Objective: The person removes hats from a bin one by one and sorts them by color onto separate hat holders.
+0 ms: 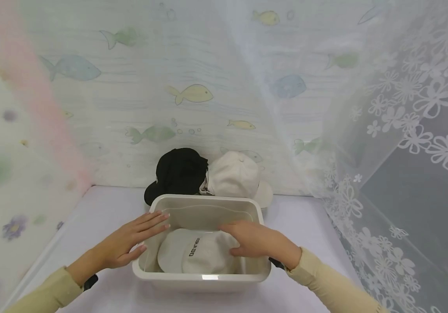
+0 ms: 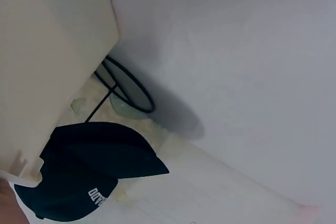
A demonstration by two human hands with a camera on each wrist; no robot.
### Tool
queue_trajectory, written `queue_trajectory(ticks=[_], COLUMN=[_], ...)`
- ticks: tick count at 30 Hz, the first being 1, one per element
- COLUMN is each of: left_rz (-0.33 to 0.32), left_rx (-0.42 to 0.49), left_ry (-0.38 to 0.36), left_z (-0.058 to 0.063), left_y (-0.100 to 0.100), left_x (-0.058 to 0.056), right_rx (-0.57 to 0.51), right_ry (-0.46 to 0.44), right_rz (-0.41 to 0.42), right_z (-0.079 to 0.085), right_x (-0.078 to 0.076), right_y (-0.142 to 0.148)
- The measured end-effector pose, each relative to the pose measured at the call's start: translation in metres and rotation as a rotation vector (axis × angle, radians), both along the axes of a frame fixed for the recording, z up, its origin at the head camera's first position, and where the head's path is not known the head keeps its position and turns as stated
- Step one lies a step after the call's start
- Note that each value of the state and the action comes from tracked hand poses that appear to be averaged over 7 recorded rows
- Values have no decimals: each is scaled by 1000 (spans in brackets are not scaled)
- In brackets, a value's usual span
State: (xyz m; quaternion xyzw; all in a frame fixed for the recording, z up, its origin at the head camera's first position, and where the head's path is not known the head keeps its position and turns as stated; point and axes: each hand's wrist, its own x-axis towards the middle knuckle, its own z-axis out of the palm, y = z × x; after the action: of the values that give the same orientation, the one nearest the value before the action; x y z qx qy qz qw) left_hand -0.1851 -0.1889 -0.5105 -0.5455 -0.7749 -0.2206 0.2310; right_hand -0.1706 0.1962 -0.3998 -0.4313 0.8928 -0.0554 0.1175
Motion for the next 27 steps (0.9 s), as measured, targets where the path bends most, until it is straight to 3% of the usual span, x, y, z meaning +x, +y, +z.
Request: queue_trajectory(ticks=[6, 13, 21, 27], left_rz=[12, 23, 32, 40], left_rx=[12, 18, 29, 36], left_ry=[-21, -17, -18, -19], left_z=[-1, -3, -5, -5], left_y=[1, 2, 3, 2], left_x=[1, 0, -1, 1], right_rx=[41, 168, 341, 395], right_ry=[-49, -28, -25, -28], right_rz=[50, 95, 74, 74], right_z=[-4, -7, -13, -23], right_x=[-12, -15, -13, -16], right_y=[-9, -21, -28, -38])
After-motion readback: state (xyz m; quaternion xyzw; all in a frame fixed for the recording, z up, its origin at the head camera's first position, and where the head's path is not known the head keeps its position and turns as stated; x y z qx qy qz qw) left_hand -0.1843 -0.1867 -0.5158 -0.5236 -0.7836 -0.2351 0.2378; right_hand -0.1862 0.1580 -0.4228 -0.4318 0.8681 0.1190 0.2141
